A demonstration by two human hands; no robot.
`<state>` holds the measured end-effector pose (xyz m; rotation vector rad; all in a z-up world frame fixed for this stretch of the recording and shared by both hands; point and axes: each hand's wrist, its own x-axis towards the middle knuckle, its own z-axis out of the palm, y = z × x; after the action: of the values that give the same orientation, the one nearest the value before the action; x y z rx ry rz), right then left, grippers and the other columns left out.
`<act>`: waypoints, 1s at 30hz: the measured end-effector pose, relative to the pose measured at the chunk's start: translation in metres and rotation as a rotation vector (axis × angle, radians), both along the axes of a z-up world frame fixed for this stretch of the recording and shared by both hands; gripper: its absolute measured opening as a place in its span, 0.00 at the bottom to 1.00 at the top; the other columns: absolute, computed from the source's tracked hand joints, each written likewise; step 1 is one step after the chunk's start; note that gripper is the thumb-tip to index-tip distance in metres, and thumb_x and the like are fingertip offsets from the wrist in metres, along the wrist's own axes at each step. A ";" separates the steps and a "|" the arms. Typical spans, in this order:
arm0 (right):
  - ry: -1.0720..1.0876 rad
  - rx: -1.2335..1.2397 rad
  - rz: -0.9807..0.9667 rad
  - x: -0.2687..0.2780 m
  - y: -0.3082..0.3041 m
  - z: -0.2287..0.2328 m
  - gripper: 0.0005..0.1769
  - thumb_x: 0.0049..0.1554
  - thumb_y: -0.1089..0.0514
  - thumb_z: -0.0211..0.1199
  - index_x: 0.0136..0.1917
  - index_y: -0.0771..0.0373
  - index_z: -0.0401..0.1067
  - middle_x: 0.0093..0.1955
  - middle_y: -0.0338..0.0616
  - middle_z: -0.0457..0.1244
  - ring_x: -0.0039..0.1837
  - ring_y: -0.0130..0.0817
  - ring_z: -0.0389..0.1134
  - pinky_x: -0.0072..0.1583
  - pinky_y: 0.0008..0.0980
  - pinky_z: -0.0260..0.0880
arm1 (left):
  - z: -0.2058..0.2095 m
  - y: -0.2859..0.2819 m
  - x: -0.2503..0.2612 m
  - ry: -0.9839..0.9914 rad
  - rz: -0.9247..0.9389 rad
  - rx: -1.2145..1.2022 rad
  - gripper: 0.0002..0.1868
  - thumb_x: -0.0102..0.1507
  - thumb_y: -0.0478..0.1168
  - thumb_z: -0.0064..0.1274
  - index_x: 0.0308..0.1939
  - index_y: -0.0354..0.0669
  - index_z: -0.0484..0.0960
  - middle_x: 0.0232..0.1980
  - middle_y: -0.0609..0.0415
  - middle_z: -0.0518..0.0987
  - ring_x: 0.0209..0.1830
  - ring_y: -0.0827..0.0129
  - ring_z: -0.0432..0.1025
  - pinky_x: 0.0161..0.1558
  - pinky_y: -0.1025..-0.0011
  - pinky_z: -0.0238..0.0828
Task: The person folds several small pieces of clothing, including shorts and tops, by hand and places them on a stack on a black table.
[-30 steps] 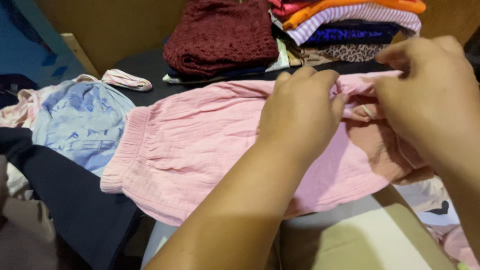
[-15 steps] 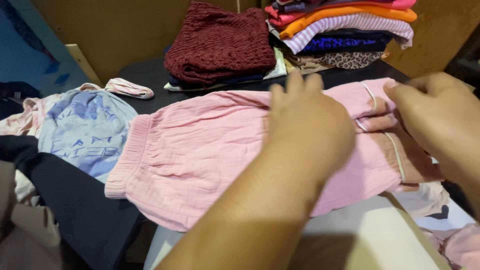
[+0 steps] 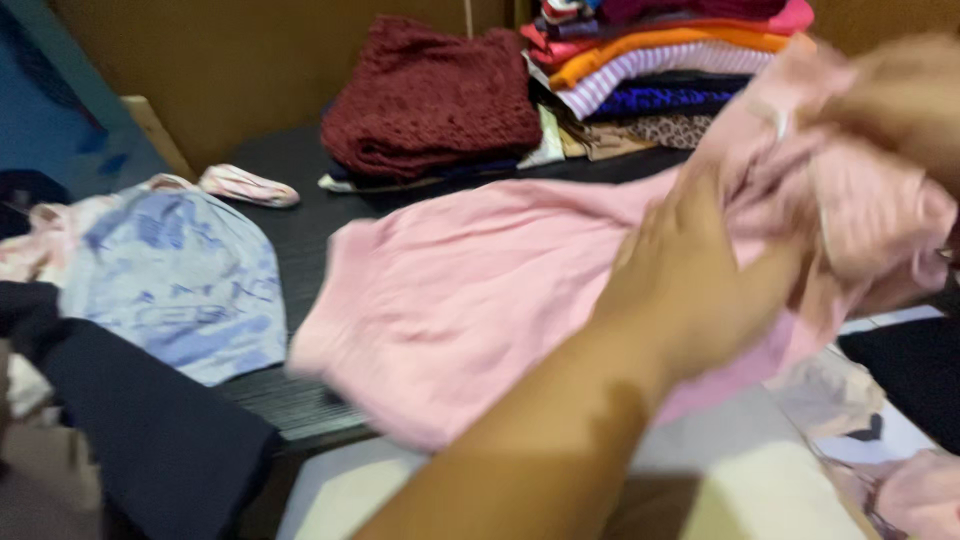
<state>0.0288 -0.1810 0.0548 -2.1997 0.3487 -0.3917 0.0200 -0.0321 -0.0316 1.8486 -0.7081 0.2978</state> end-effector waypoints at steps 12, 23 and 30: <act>-0.172 0.107 0.239 -0.022 0.123 0.044 0.12 0.59 0.61 0.62 0.55 0.67 0.75 0.42 0.48 0.69 0.39 0.38 0.71 0.35 0.41 0.70 | 0.058 0.123 0.051 0.864 -0.042 -0.886 0.26 0.62 0.49 0.42 0.62 0.40 0.72 0.45 0.53 0.81 0.44 0.60 0.72 0.50 0.58 0.68; -0.482 0.222 0.430 -0.009 0.147 0.014 0.19 0.55 0.77 0.46 0.53 0.70 0.75 0.50 0.51 0.70 0.49 0.38 0.75 0.52 0.28 0.82 | 0.031 0.188 0.030 1.178 -0.130 -0.739 0.21 0.62 0.42 0.43 0.55 0.35 0.77 0.48 0.44 0.84 0.44 0.53 0.82 0.42 0.43 0.80; -0.271 -0.708 0.560 -0.022 0.152 -0.059 0.32 0.65 0.39 0.52 0.75 0.59 0.61 0.80 0.53 0.52 0.81 0.61 0.45 0.68 0.85 0.29 | 0.045 0.183 0.021 1.116 0.032 -0.771 0.18 0.65 0.36 0.43 0.57 0.31 0.76 0.49 0.40 0.84 0.43 0.51 0.82 0.41 0.47 0.83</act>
<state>0.0071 -0.0292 -0.0044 -2.7347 -0.6423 -0.5402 0.0405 0.1507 0.0133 1.0158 0.2163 -0.4000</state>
